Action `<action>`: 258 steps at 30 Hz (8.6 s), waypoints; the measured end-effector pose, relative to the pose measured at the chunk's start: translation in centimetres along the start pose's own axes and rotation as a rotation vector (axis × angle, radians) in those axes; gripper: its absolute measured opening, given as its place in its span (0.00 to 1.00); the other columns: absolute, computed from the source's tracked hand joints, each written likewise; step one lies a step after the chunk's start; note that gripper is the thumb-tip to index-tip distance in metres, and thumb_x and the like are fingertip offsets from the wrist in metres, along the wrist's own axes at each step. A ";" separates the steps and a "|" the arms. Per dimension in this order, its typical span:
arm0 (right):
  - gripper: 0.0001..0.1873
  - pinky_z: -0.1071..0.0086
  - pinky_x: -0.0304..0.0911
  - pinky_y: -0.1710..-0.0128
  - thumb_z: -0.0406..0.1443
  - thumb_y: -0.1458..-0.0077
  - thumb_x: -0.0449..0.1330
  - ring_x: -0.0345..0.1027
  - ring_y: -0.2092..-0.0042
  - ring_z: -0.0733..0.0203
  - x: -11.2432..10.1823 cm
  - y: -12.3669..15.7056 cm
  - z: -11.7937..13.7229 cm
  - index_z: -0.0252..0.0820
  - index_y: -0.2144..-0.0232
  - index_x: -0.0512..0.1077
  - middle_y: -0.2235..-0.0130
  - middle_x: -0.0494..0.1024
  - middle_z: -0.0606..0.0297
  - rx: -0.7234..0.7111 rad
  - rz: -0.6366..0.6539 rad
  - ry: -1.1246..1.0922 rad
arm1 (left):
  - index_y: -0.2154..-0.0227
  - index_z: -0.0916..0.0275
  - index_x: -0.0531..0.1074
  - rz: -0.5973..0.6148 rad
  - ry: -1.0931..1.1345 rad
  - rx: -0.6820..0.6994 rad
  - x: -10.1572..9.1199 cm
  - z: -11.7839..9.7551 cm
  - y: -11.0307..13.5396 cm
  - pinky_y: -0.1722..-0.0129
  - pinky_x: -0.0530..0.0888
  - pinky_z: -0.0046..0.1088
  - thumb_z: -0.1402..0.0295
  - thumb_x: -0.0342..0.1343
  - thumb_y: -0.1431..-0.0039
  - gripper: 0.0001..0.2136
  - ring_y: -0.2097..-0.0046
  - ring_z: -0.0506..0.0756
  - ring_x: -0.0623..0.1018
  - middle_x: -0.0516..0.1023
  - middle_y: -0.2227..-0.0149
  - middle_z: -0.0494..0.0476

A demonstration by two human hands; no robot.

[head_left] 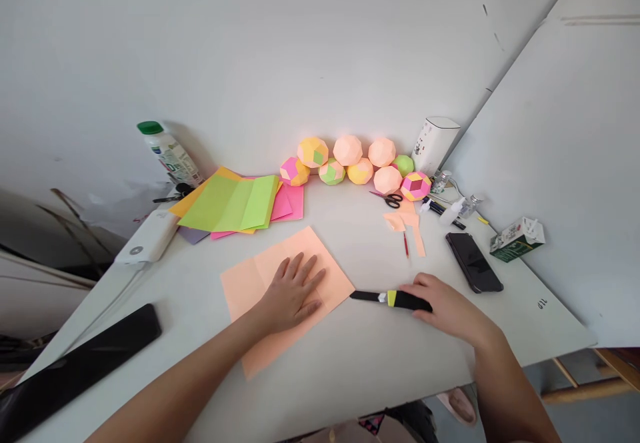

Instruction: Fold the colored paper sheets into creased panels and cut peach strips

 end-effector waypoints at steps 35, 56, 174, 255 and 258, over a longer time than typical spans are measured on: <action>0.27 0.66 0.66 0.67 0.31 0.43 0.50 0.67 0.64 0.59 4.9 6.2 5.2 0.43 0.40 0.59 0.59 0.66 0.57 -0.004 -0.015 0.233 | 0.39 0.71 0.57 -0.008 0.015 -0.170 2.1 -4.7 -4.9 0.38 0.47 0.49 0.50 0.37 0.39 0.33 0.34 0.69 0.49 0.52 0.35 0.70; 0.26 0.67 0.63 0.67 0.34 0.43 0.52 0.66 0.65 0.60 3.3 1.4 5.4 0.44 0.41 0.61 0.59 0.66 0.59 -0.031 -0.049 0.375 | 0.38 0.72 0.53 0.042 0.035 -0.180 1.9 -4.8 -5.1 0.38 0.45 0.50 0.40 0.34 0.43 0.42 0.33 0.69 0.46 0.48 0.34 0.72; 0.24 0.55 0.57 0.48 0.42 0.48 0.59 0.59 0.48 0.48 3.3 -11.1 8.5 0.38 0.50 0.68 0.51 0.68 0.52 -0.242 -0.501 0.166 | 0.53 0.60 0.71 -0.265 0.306 -0.335 -0.6 5.4 -4.1 0.53 0.73 0.37 0.58 0.38 0.37 0.20 0.51 0.58 0.76 0.77 0.52 0.61; 0.14 0.71 0.56 0.72 0.35 0.41 0.48 0.62 0.68 0.63 4.3 -12.6 10.6 0.40 0.55 0.68 0.63 0.67 0.62 -0.337 -0.203 0.194 | 0.44 0.54 0.65 -0.048 0.017 -0.100 -0.8 0.9 -2.7 0.62 0.65 0.45 0.54 0.41 0.40 0.24 0.53 0.69 0.68 0.58 0.36 0.56; 0.12 0.73 0.55 0.71 0.34 0.39 0.47 0.61 0.71 0.67 4.0 -12.8 10.5 0.41 0.65 0.70 0.65 0.66 0.65 -0.366 -0.216 0.179 | 0.45 0.55 0.66 -0.065 0.045 -0.074 -1.0 1.2 -2.8 0.60 0.66 0.45 0.54 0.43 0.41 0.23 0.53 0.67 0.68 0.62 0.39 0.58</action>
Point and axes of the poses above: each hand's wrist, its own y-axis away from the middle knuckle, its own x-axis out of the palm, z = x × y, the point moved 5 cm from there along -y, towards the middle knuckle
